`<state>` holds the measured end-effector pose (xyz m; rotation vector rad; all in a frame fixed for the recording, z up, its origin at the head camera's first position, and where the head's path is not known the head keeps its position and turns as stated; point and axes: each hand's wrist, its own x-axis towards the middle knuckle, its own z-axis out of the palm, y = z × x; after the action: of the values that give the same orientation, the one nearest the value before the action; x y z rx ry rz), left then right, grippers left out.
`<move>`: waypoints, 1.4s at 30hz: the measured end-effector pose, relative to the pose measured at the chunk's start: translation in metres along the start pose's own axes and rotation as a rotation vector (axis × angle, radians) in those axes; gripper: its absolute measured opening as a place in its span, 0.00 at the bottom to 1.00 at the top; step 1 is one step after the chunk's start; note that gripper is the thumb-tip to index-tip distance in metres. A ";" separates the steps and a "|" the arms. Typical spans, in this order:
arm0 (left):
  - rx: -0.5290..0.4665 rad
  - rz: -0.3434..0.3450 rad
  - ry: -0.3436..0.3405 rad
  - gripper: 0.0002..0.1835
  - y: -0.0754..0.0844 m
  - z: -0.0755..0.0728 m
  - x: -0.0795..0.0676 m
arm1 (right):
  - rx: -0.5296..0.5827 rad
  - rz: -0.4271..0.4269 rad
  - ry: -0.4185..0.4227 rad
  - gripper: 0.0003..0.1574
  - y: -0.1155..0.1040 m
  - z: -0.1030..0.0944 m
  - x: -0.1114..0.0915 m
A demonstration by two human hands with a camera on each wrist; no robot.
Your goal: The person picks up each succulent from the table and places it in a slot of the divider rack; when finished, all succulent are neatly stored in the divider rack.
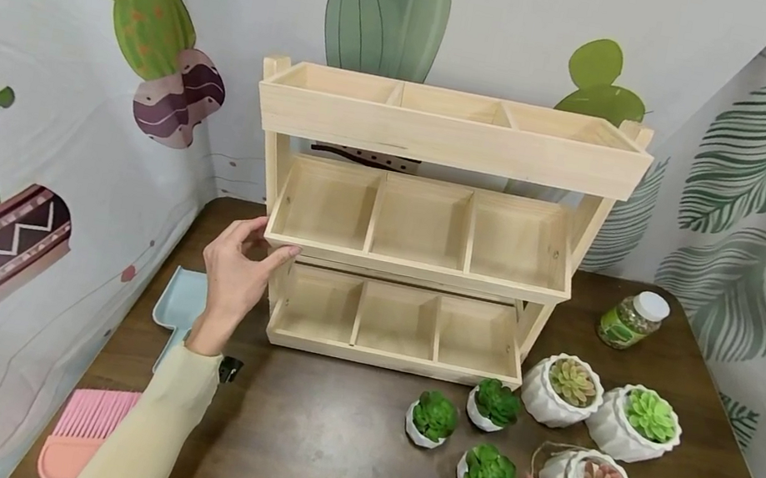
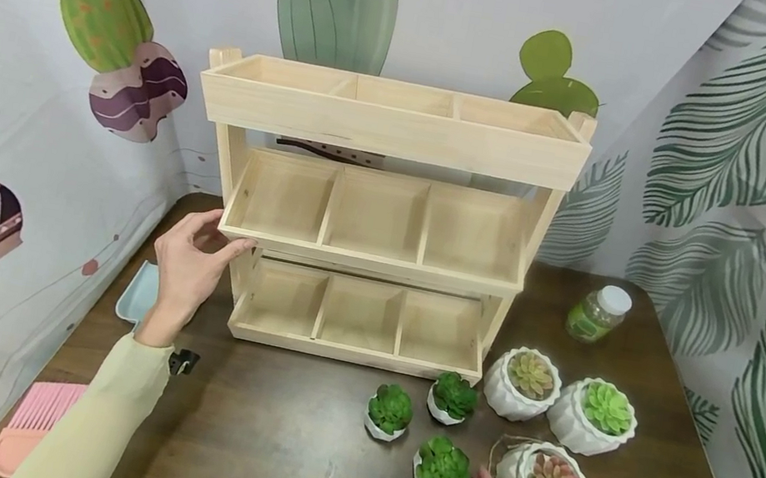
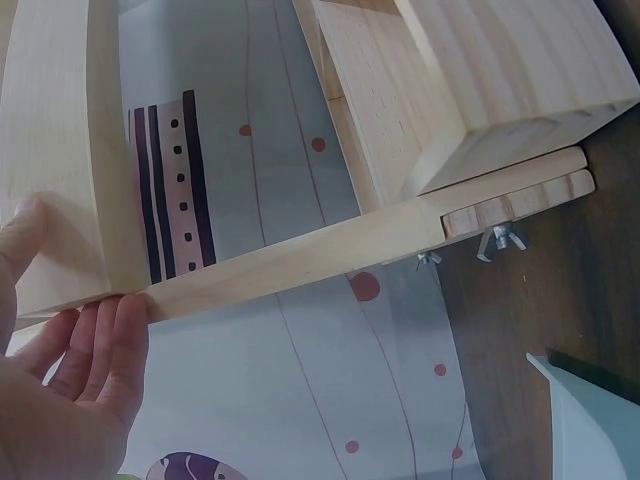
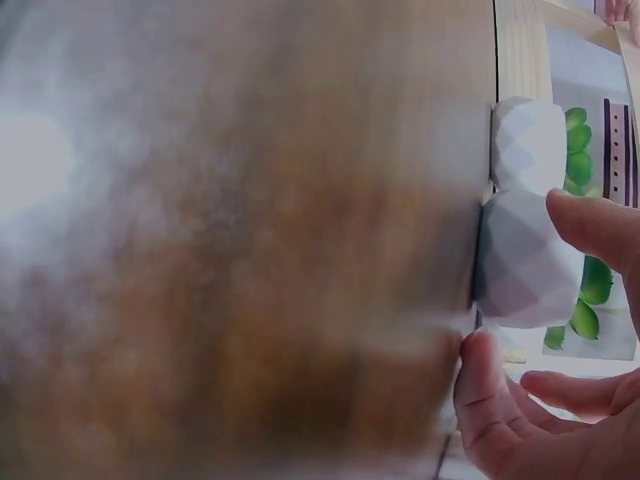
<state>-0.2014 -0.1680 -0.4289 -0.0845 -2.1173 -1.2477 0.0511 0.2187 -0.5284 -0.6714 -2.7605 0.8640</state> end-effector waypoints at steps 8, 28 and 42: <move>-0.029 0.011 -0.009 0.29 -0.002 0.000 0.000 | 0.026 -0.010 -0.002 0.46 -0.004 0.002 0.003; -0.040 -0.019 -0.048 0.30 -0.004 -0.002 0.002 | 0.017 -0.057 -0.045 0.43 -0.013 0.003 0.018; -0.024 -0.004 -0.061 0.30 -0.001 -0.004 0.005 | 0.086 -0.154 0.116 0.41 -0.020 0.000 0.010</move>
<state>-0.2035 -0.1732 -0.4258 -0.1306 -2.1558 -1.2874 0.0349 0.2085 -0.5161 -0.4706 -2.6149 0.8762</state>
